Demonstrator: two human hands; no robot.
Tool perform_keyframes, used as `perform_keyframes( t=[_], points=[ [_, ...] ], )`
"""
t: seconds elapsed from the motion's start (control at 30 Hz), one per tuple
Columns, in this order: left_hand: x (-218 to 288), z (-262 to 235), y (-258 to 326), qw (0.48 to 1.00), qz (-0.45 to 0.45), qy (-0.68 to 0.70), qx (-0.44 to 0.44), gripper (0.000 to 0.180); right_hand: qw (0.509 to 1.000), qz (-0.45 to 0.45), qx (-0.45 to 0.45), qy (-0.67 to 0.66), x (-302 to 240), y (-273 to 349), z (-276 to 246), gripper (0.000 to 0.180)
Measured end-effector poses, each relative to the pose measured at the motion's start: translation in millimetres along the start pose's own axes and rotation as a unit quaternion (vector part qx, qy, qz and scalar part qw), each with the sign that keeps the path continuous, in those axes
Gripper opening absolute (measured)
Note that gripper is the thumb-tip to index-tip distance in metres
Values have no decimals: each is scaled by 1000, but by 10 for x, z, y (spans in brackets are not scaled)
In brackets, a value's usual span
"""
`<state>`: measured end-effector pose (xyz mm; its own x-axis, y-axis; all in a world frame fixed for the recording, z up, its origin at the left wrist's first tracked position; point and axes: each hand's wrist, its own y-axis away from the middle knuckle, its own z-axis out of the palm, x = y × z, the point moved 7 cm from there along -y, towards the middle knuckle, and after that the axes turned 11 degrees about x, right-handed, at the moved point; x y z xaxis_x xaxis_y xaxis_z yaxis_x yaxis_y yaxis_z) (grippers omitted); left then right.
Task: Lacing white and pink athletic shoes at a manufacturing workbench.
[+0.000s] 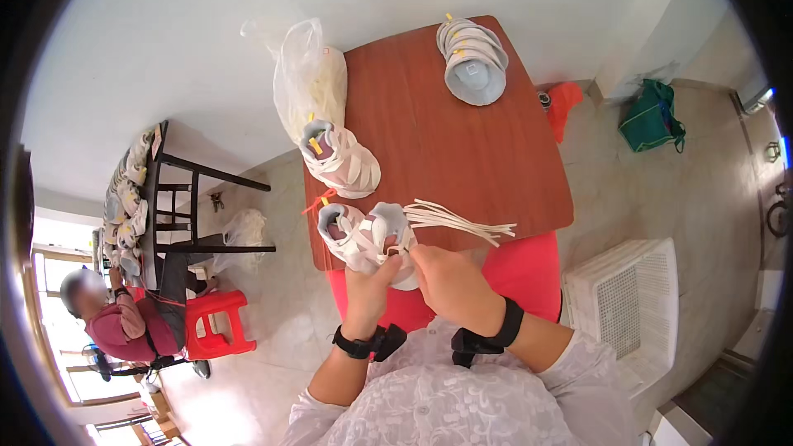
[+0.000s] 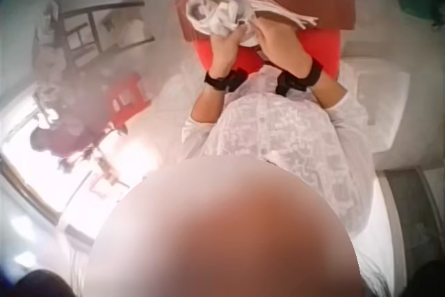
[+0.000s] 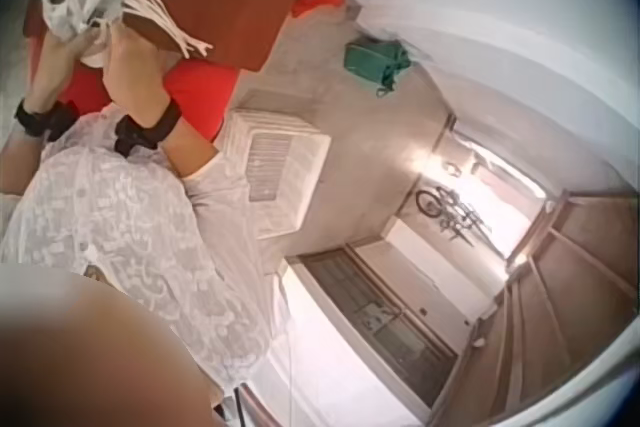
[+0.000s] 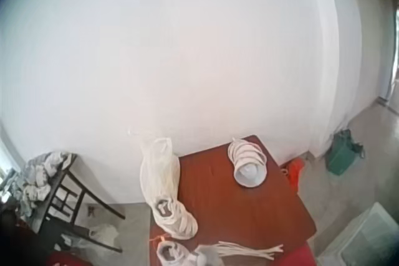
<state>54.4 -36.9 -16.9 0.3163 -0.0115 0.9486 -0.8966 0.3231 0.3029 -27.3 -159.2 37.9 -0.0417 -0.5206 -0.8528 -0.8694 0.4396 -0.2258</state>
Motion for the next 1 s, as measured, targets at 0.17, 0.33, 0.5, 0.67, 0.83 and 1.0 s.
perform_keyframes(
  t=[0.17,0.33,0.5,0.67,0.83,1.0],
  points=[
    [93,62,27,998,23,-49,19,39,998,-39,20,39,-89,-50,-50,7],
    [68,51,55,993,26,-111,30,32,1000,-11,6,-4,5,-70,-69,4],
    [108,79,132,971,139,-187,44,26,985,129,-11,-113,199,-23,30,4],
    [111,39,30,983,124,-94,94,23,996,59,26,-69,135,32,-12,9],
    [106,-67,-66,983,127,-130,-9,37,992,61,16,-105,76,-20,-273,10],
    [135,-82,9,992,80,-71,-71,44,990,-138,10,-38,-161,-311,-393,13]
  ],
)
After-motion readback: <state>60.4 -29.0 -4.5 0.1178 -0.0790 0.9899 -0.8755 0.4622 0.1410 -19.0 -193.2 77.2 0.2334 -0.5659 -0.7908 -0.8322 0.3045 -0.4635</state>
